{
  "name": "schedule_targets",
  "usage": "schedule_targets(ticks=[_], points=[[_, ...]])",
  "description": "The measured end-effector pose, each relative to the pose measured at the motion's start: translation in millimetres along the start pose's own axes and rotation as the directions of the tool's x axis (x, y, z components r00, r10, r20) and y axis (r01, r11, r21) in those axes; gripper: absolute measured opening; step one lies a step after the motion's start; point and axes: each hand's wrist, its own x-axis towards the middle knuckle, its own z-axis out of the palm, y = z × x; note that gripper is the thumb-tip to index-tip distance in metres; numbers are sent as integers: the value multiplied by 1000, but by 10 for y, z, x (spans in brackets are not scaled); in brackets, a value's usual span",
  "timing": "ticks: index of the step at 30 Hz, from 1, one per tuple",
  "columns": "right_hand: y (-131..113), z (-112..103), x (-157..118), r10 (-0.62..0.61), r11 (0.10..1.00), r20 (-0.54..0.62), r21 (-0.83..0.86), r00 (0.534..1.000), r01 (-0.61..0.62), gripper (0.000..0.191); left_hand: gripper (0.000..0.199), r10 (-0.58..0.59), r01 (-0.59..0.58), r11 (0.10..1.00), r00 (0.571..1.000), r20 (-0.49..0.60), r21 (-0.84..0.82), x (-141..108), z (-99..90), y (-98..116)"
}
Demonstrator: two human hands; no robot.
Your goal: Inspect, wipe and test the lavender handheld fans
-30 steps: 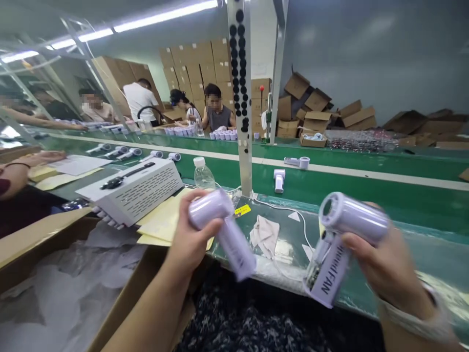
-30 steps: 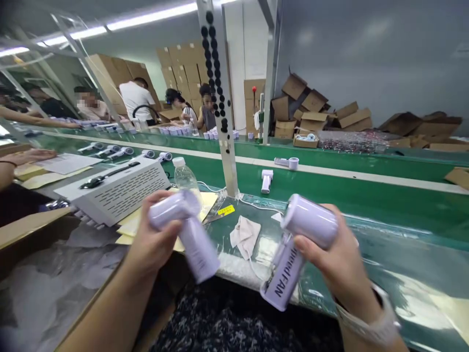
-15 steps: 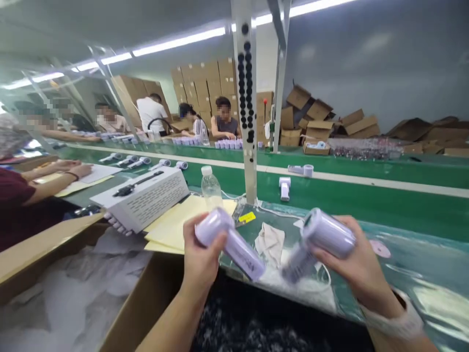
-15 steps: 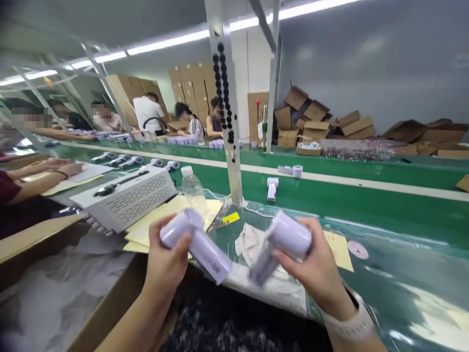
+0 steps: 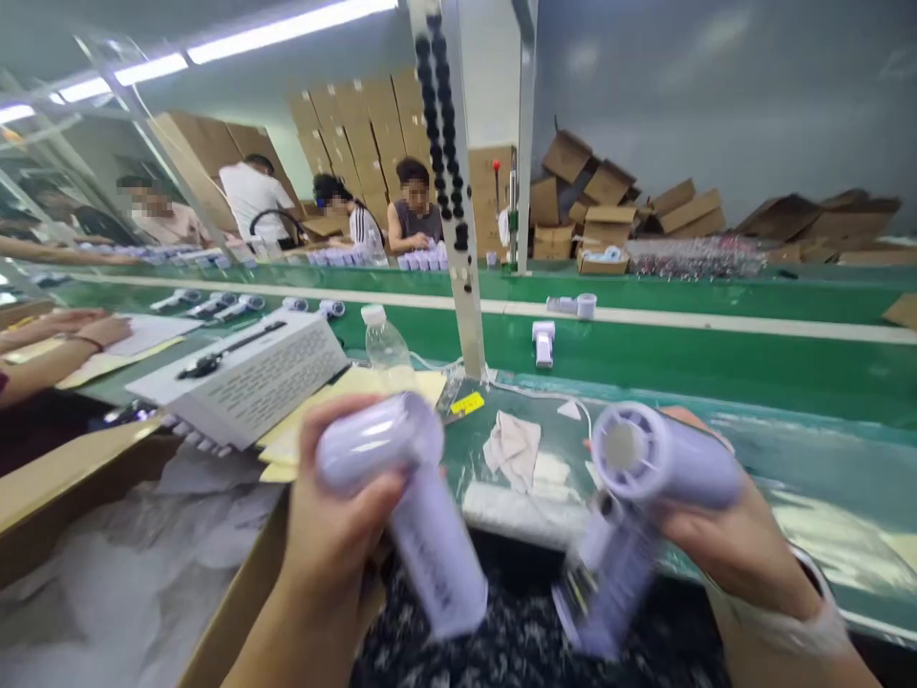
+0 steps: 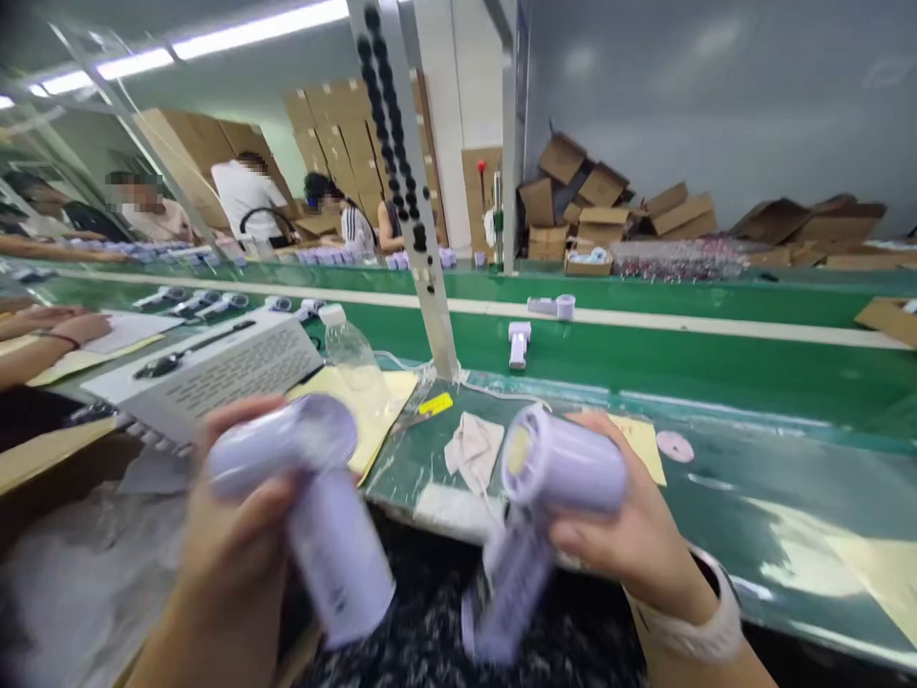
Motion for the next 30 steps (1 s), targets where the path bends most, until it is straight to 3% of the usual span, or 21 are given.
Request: schedule_targets(ticks=[3, 6, 10, 14, 20, 30], points=[[181, 185, -37, 164, 978, 78, 121, 983, -173, 74, 59, -107, 101, 993, 988, 115, 56, -17, 151, -149], [380, 317, -114, 362, 896, 198, 195, 911, -398, 79, 57, -178, 163, 983, 958, 225, 84, -71, 254, -273], [536, 419, -190, 554, 774, 160, 263, 817, -576, 78, 65, -267, 231, 963, 894, 359, 141, -71, 294, -415], [517, 450, -204, 619, 744, 66, 270, 782, -612, 82, 73, -268, 231, 963, 895, 357, 141, -47, 299, -556], [455, 445, -150, 604, 763, -36, 313, 796, -565, 68, 73, -263, 210, 960, 905, 334, 187, -44, 334, -677], [457, 456, -113, 604, 780, -72, 257, 794, -570, 73, 70, -261, 198, 958, 902, 344, 208, -23, 309, -758]])
